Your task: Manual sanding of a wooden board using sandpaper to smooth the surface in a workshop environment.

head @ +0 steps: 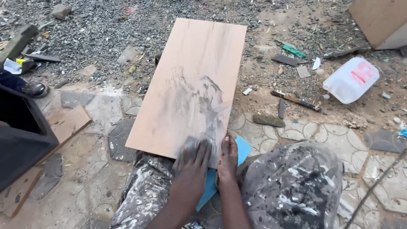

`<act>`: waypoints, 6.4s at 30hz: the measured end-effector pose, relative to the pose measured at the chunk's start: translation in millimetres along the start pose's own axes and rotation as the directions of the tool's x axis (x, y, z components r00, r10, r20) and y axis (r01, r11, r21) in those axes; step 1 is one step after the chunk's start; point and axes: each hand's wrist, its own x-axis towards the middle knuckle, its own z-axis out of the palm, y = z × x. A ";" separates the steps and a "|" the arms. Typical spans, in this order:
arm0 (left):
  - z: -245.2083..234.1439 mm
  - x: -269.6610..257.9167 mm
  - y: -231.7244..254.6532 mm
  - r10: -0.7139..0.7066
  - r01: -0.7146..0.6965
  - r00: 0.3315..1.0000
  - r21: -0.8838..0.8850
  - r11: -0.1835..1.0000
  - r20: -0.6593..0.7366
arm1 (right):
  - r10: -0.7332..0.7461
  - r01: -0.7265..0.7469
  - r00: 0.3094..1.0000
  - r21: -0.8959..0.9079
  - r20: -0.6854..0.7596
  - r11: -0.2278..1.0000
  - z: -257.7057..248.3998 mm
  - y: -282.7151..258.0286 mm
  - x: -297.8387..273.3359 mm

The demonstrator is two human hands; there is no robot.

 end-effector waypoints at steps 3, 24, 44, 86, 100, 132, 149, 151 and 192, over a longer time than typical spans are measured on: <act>-12.9 12.3 0.6 0.001 0.006 0.998 -0.118 0.993 0.064 | -0.003 -0.003 0.999 0.116 0.050 0.993 -3.0 6.2 2.1; -3.6 10.7 7.5 0.045 -0.038 0.998 -0.178 0.983 0.039 | -0.012 0.014 0.997 -0.038 0.072 0.999 -13.2 24.2 22.9; 5.6 11.6 14.1 0.041 -0.044 0.999 -0.173 0.984 -0.019 | 0.018 -0.016 0.997 -0.030 0.076 0.999 -21.6 33.7 26.2; 15.2 -13.3 -76.3 0.118 -0.115 0.991 0.057 0.992 -0.066 | 0.078 -0.036 0.994 -0.428 0.082 0.903 23.4 -39.7 -49.3; 26.8 -19.4 -76.3 0.182 -0.160 0.973 0.153 0.975 -0.142 | 0.242 -0.191 0.951 -0.249 0.192 0.949 -4.0 -49.5 -64.8; -12.7 -8.4 -10.2 0.095 -0.079 0.993 -0.218 0.973 0.067 | 0.173 -0.159 0.963 -0.082 0.207 0.984 -16.0 -6.1 -30.6; -3.8 -3.7 -13.8 0.095 -0.097 0.995 -0.147 0.984 -0.023 | 0.161 -0.164 0.975 0.011 0.152 0.986 -2.4 -25.5 -49.4; -2.6 7.5 -14.9 0.061 -0.064 0.998 -0.225 0.972 -0.021 | 0.187 -0.192 0.977 0.041 0.104 0.981 -3.3 -19.4 -46.1; 59.8 156.2 -33.1 0.066 -0.092 0.994 -0.349 0.933 -0.086 | 0.154 -0.169 0.983 0.169 0.098 0.971 -17.9 -13.4 -14.0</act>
